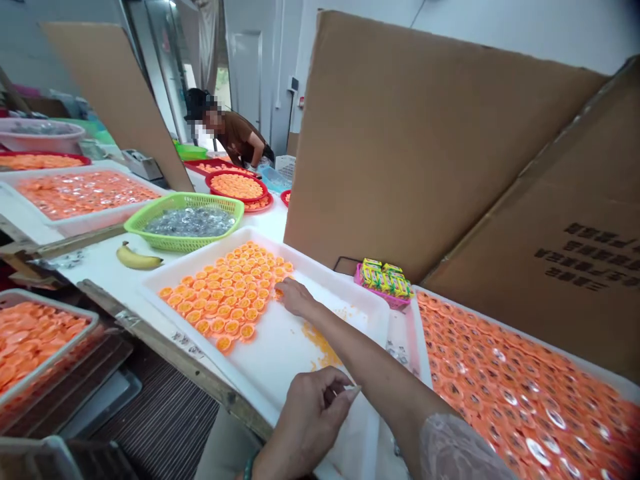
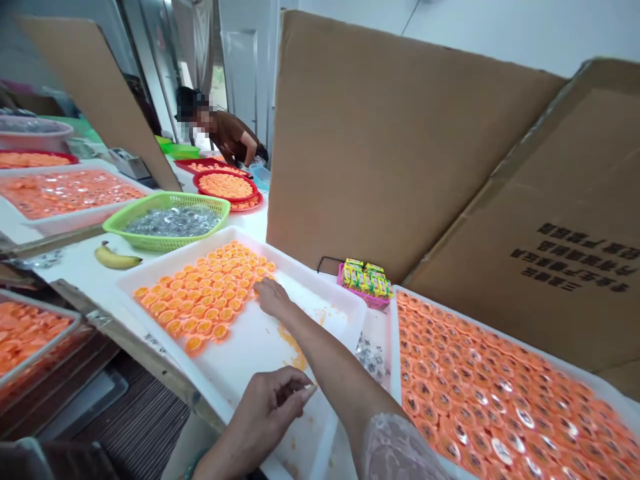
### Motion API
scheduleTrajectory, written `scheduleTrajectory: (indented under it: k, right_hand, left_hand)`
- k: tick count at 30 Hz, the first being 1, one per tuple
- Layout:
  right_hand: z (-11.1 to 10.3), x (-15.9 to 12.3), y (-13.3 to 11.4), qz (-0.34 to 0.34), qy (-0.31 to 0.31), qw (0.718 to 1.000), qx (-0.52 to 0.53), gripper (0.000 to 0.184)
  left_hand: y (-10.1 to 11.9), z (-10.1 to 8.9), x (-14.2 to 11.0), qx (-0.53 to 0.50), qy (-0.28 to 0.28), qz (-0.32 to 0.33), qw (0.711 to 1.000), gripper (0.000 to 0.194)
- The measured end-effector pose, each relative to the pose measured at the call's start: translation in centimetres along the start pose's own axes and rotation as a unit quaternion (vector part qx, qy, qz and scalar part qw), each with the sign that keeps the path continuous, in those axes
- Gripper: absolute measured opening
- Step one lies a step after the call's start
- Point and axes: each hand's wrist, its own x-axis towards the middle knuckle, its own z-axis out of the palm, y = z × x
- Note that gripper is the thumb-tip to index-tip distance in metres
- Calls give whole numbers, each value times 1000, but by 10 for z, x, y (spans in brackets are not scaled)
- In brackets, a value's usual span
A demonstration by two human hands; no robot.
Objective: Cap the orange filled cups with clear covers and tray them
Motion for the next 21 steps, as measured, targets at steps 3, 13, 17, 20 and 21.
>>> scheduleTrajectory:
  k: [3,13,17,20,21]
  right_hand:
    - [0,-9,3,-18,-12,1000,-1,19]
    - [-69,-127,-20,-54,158,983,74,20]
    - [-73,-178,-37,-27,231,967,106,17]
    - [-63,-201,-46,-6,265,953,144,20]
    - [-59,-206,-48,2,274,948,159,20]
  left_hand:
    - [1,-2,-1,-2,9,18,1000,20]
    - [-12,-11,6,-151,305,27,940,29]
    - [-10,-13,13,-354,124,-44,926,35]
    - [-6,-11,15,-429,22,-54,902,24]
    - [-4,-10,15,-439,16,-57,896,21]
